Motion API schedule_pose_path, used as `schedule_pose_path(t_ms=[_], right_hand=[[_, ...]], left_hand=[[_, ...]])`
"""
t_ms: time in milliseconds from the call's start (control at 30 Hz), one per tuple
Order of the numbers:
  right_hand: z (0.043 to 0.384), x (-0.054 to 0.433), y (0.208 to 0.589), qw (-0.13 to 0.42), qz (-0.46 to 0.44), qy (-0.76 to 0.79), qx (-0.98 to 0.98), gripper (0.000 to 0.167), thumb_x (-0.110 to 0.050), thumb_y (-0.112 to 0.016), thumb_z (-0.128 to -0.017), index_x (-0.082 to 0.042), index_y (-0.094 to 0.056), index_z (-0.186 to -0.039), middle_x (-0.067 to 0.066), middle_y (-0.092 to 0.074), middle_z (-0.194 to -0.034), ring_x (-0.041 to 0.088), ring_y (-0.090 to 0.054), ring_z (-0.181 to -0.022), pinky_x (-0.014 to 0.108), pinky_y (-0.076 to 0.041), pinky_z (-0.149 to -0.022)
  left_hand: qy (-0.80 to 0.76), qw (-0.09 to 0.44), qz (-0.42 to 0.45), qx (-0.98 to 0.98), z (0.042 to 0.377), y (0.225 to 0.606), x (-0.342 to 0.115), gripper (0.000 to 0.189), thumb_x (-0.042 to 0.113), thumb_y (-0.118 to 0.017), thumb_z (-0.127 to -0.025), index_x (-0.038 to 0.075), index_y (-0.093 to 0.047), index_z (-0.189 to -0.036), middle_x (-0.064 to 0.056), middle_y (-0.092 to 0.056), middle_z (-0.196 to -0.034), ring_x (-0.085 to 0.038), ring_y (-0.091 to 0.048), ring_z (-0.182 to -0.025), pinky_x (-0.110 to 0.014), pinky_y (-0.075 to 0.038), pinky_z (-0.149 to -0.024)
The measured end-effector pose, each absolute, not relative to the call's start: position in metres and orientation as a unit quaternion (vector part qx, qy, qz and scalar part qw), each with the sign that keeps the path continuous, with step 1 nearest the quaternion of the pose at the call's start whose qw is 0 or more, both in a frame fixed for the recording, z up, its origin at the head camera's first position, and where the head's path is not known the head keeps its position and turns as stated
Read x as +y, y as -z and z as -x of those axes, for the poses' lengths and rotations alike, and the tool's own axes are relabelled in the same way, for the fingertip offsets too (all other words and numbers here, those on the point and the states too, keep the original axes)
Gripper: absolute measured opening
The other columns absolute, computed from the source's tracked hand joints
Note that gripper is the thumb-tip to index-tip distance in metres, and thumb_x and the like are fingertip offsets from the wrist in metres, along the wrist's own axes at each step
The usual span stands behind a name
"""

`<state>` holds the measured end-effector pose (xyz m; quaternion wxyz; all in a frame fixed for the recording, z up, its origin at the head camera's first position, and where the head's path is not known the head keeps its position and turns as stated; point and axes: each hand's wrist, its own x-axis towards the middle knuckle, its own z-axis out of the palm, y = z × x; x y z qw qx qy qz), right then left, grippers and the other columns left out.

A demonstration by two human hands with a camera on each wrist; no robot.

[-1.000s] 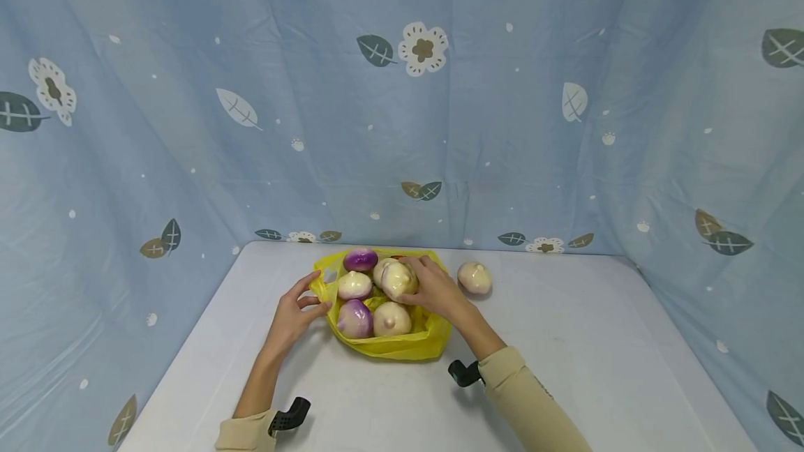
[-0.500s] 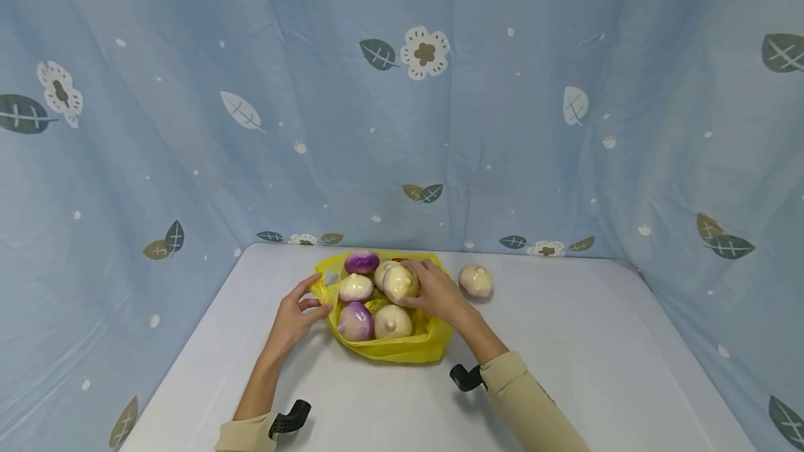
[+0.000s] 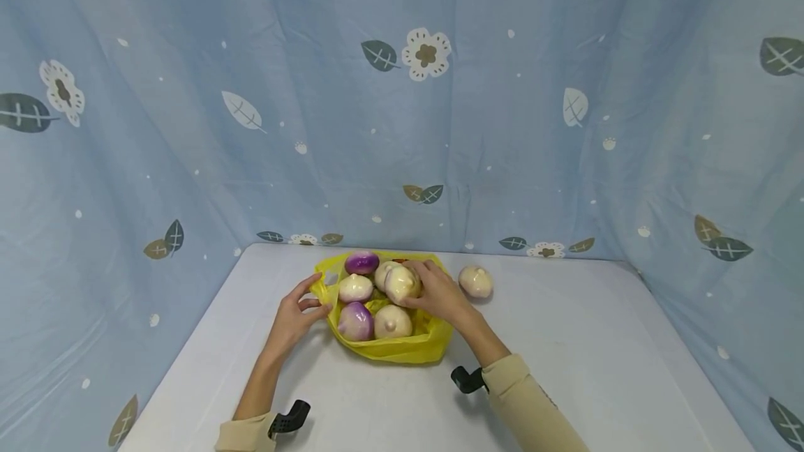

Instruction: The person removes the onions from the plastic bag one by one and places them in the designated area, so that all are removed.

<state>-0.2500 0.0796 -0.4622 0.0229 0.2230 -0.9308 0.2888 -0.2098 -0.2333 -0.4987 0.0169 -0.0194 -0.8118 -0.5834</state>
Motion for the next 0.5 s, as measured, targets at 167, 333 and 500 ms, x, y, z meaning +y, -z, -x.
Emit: schedule_pose_path(t_ms=[167,333,500], right_hand=[[0.247,0.084,0.460,0.025,-0.225,-0.308,-0.924,0.071,-0.037,-0.081,-0.080,-0.018,-0.049,-0.141,0.012,-0.056,-0.126,0.027,-0.060,-0.109,0.047,-0.052,-0.098],[0.246,0.088,0.457,0.026,-0.220,-0.312,-0.924,0.072,-0.038,-0.081,-0.080,-0.020,-0.048,-0.142,0.011,-0.056,-0.128,0.027,-0.060,-0.110,0.046,-0.053,-0.097],[0.246,0.092,0.455,0.029,-0.221,-0.315,-0.923,0.071,-0.038,-0.081,-0.080,-0.022,-0.049,-0.141,0.007,-0.057,-0.122,0.024,-0.061,-0.106,0.042,-0.054,-0.094]], left_hand=[[0.584,0.015,0.017,-0.811,0.210,0.499,-0.233,0.072,0.012,-0.075,-0.085,0.016,-0.041,-0.149,-0.019,-0.048,-0.138,-0.020,-0.067,-0.099,-0.018,-0.056,-0.075],[0.581,0.016,0.015,-0.814,0.210,0.498,-0.232,0.072,0.011,-0.075,-0.085,0.016,-0.041,-0.149,-0.020,-0.048,-0.138,-0.025,-0.067,-0.101,-0.017,-0.056,-0.075],[0.576,0.014,0.012,-0.817,0.211,0.499,-0.232,0.072,0.011,-0.075,-0.086,0.016,-0.041,-0.149,-0.020,-0.047,-0.138,-0.029,-0.066,-0.105,-0.017,-0.056,-0.075]])
